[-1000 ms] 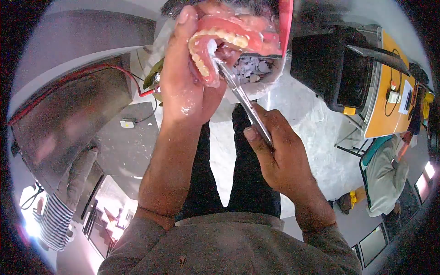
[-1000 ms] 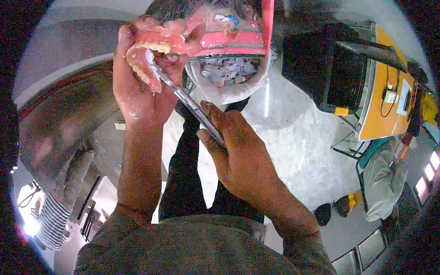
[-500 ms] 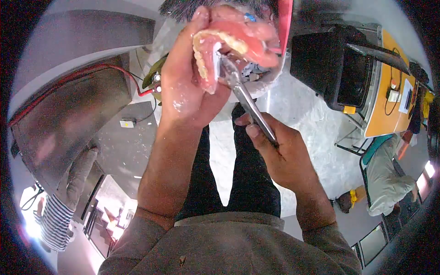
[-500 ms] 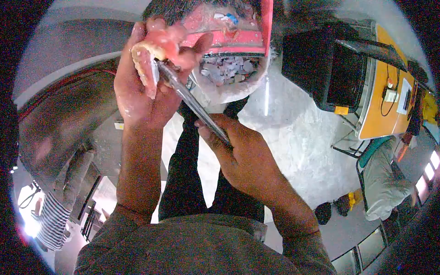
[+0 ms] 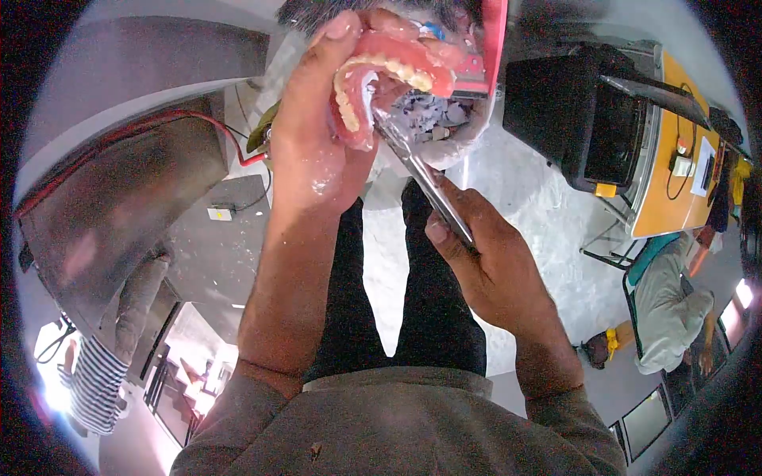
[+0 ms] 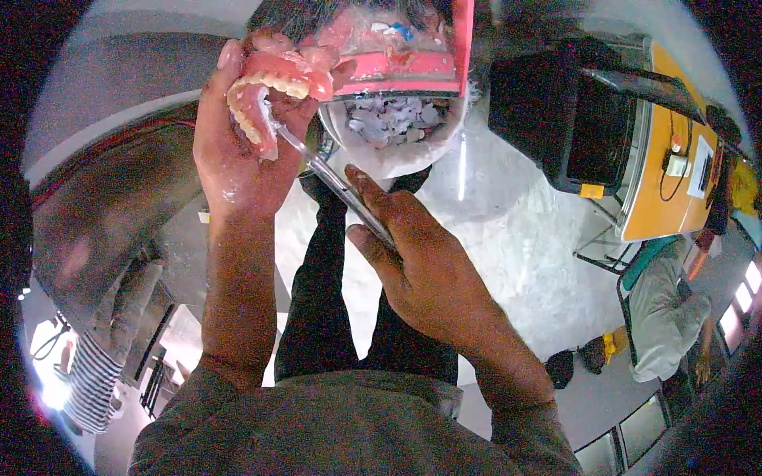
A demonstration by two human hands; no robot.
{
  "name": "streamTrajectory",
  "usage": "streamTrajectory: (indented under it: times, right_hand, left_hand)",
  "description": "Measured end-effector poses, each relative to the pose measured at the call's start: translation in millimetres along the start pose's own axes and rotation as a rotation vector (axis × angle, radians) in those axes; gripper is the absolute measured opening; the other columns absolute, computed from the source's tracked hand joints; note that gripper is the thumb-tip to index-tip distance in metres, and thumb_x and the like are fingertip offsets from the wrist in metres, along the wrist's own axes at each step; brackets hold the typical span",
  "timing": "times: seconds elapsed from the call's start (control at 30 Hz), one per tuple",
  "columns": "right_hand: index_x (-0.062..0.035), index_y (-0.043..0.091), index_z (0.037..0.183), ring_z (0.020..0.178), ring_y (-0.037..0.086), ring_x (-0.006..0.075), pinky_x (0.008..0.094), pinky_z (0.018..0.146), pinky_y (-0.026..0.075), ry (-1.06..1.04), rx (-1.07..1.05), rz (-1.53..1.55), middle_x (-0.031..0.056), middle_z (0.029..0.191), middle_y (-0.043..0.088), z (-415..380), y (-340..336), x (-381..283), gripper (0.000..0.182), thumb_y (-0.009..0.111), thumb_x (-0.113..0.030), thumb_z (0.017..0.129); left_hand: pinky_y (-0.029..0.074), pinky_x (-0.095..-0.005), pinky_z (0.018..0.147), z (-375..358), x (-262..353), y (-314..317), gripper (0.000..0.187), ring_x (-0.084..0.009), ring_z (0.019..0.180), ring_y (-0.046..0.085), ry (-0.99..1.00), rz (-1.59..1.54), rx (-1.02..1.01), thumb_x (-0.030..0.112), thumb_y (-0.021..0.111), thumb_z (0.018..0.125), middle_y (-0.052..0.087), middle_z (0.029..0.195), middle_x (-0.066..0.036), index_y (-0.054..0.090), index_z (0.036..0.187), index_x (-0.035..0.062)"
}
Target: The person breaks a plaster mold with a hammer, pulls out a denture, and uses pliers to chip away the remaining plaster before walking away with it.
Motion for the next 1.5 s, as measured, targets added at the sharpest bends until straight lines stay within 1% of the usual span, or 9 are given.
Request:
streamTrajectory:
  times: [0.3, 0.43, 0.5, 0.73, 0.8, 1.03, 1.3, 1.37, 1.5]
  right_hand:
    - [-0.0103, 0.039, 0.141, 0.096, 0.056, 0.039, 0.0429, 0.084, 0.046, -0.018, 0.044, -0.011, 0.0215, 0.101, 0.055, 3, -5, -3, 0.049, 0.054, -0.022, 0.095]
    - [-0.0073, 0.042, 0.139, 0.096, 0.057, 0.0383, 0.0424, 0.085, 0.046, -0.047, 0.067, -0.047, 0.0213, 0.101, 0.055, 4, -6, -5, 0.047, 0.054, -0.021, 0.095]
    - [-0.0067, 0.042, 0.138, 0.096, 0.057, 0.038, 0.0421, 0.085, 0.046, -0.035, 0.069, -0.045, 0.0213, 0.101, 0.056, 4, -6, -6, 0.047, 0.054, -0.02, 0.095]
    - [-0.0029, 0.048, 0.129, 0.1, 0.059, 0.0384, 0.0427, 0.087, 0.047, -0.103, 0.145, -0.009, 0.0233, 0.111, 0.058, 8, 1, 3, 0.038, 0.054, -0.021, 0.095]
    - [-0.0019, 0.049, 0.126, 0.1, 0.06, 0.0383, 0.043, 0.087, 0.047, -0.134, 0.133, 0.012, 0.0233, 0.113, 0.058, 10, 3, 3, 0.037, 0.054, -0.021, 0.095]
    - [-0.0054, 0.052, 0.125, 0.106, 0.06, 0.0365, 0.0384, 0.088, 0.047, 0.135, -0.177, 0.242, 0.0215, 0.112, 0.061, 15, 6, 5, 0.035, 0.05, -0.027, 0.097]
    - [-0.005, 0.049, 0.131, 0.102, 0.062, 0.0332, 0.0409, 0.087, 0.046, 0.16, -0.11, 0.188, 0.0206, 0.115, 0.061, 13, 0, 15, 0.04, 0.047, -0.029, 0.099]
    - [-0.0031, 0.048, 0.132, 0.097, 0.063, 0.0251, 0.0371, 0.085, 0.047, 0.169, -0.202, 0.164, 0.0162, 0.117, 0.063, 9, -2, 11, 0.044, 0.048, -0.032, 0.098]
    - [-0.005, 0.049, 0.133, 0.085, 0.057, 0.0116, 0.0273, 0.08, 0.047, 0.269, -0.434, 0.535, 0.0061, 0.111, 0.065, -6, -4, 12, 0.049, 0.05, -0.039, 0.098]
  left_hand:
    - [0.045, -0.0333, 0.089, -4, 1, 13, 0.035, -0.0228, 0.091, 0.065, -0.061, 0.144, 0.106, 0.031, 0.05, 0.094, 0.067, 0.095, -0.014, 0.062, 0.101, -0.0011]
    - [0.045, -0.0335, 0.089, 1, -2, 11, 0.034, -0.0221, 0.091, 0.064, -0.079, 0.141, -0.007, 0.031, 0.052, 0.093, 0.067, 0.096, -0.012, 0.063, 0.1, -0.0012]
    - [0.045, -0.038, 0.091, 0, -2, 9, 0.035, -0.0281, 0.094, 0.064, -0.099, 0.17, 0.087, 0.033, 0.047, 0.095, 0.066, 0.091, -0.014, 0.06, 0.1, 0.0011]
    - [0.042, -0.0408, 0.098, 0, -6, 1, 0.031, -0.0256, 0.089, 0.063, -0.121, 0.096, 0.123, 0.031, 0.045, 0.096, 0.064, 0.089, -0.01, 0.058, 0.101, 0.0035]
    - [0.039, -0.0429, 0.103, 1, -10, 2, 0.027, -0.023, 0.081, 0.061, -0.162, -0.142, 0.019, 0.029, 0.044, 0.097, 0.061, 0.086, -0.008, 0.056, 0.1, 0.0053]
    - [0.036, -0.0441, 0.106, -4, -18, 16, 0.026, -0.0221, 0.083, 0.059, -0.208, -0.417, 0.129, 0.028, 0.042, 0.098, 0.056, 0.083, -0.009, 0.054, 0.098, 0.0047]
    - [0.038, -0.049, 0.104, -6, -19, 6, 0.051, -0.0288, 0.104, 0.06, -0.263, -0.316, -0.06, 0.04, 0.036, 0.099, 0.061, 0.115, -0.015, 0.05, 0.126, 0.0005]
    - [0.033, -0.0472, 0.108, -5, -18, 5, 0.049, -0.0279, 0.109, 0.06, -0.258, -0.426, -0.228, 0.037, 0.037, 0.099, 0.061, 0.12, -0.015, 0.048, 0.129, 0.0006]
    - [0.024, -0.0467, 0.113, -1, -16, -7, 0.036, -0.0219, 0.106, 0.062, -0.29, -0.898, -0.124, 0.025, 0.042, 0.097, 0.063, 0.117, -0.006, 0.052, 0.123, 0.0024]
Point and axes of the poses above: each hand's wrist, its own z-axis towards the middle knuckle, its own y-axis out of the palm, x = y × z, the point moved 6 cm from there along z, towards the middle knuckle
